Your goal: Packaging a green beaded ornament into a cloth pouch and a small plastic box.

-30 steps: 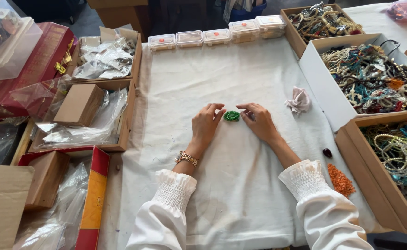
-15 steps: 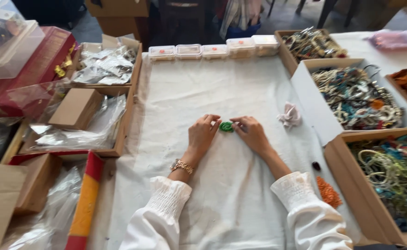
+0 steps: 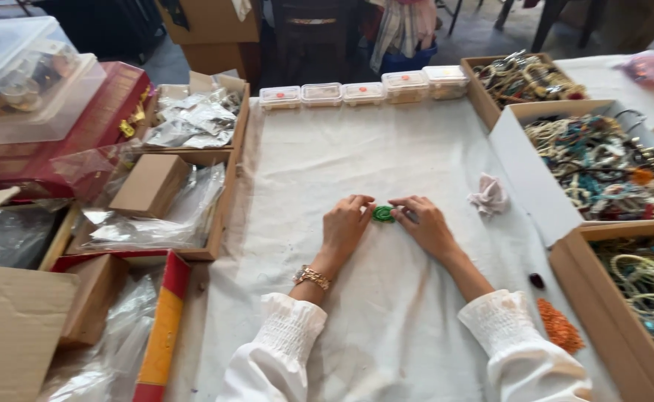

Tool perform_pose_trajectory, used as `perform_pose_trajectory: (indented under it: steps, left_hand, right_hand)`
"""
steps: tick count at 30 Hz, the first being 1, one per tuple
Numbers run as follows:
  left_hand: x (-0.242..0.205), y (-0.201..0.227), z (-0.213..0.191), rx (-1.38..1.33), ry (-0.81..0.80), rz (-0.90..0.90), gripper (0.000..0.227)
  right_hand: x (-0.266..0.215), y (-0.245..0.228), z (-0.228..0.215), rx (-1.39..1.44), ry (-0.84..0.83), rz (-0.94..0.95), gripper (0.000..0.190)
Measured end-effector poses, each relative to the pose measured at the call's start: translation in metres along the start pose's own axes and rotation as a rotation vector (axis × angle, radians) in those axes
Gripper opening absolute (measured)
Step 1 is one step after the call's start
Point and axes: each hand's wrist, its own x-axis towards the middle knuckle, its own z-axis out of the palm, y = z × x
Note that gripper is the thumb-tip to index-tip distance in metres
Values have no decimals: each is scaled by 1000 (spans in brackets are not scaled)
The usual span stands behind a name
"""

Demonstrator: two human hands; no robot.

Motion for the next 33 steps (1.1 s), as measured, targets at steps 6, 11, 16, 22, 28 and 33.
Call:
perform_pose_trajectory:
  steps: [6, 11, 16, 22, 28, 33]
  left_hand:
    - [1, 1, -4, 20, 7, 22, 18]
    - [1, 0, -3, 35, 21, 58, 17]
    - [3, 2, 1, 37, 25, 59, 18]
    - [-3, 1, -8, 62, 9, 54, 17]
    - [-1, 2, -4, 43, 50, 108, 17]
    - [10, 7, -8, 85, 87, 142, 19]
  right_hand:
    - [0, -13, -7, 28, -11, 22, 27]
    - [0, -13, -7, 8, -17, 14, 27]
    - [2, -2, -5, -18, 2, -9, 26]
    - [-3, -3, 3, -28, -4, -21, 26]
    - [-2, -3, 0, -13, 18, -44, 26]
    - [-1, 0, 0, 31, 15, -51, 26]
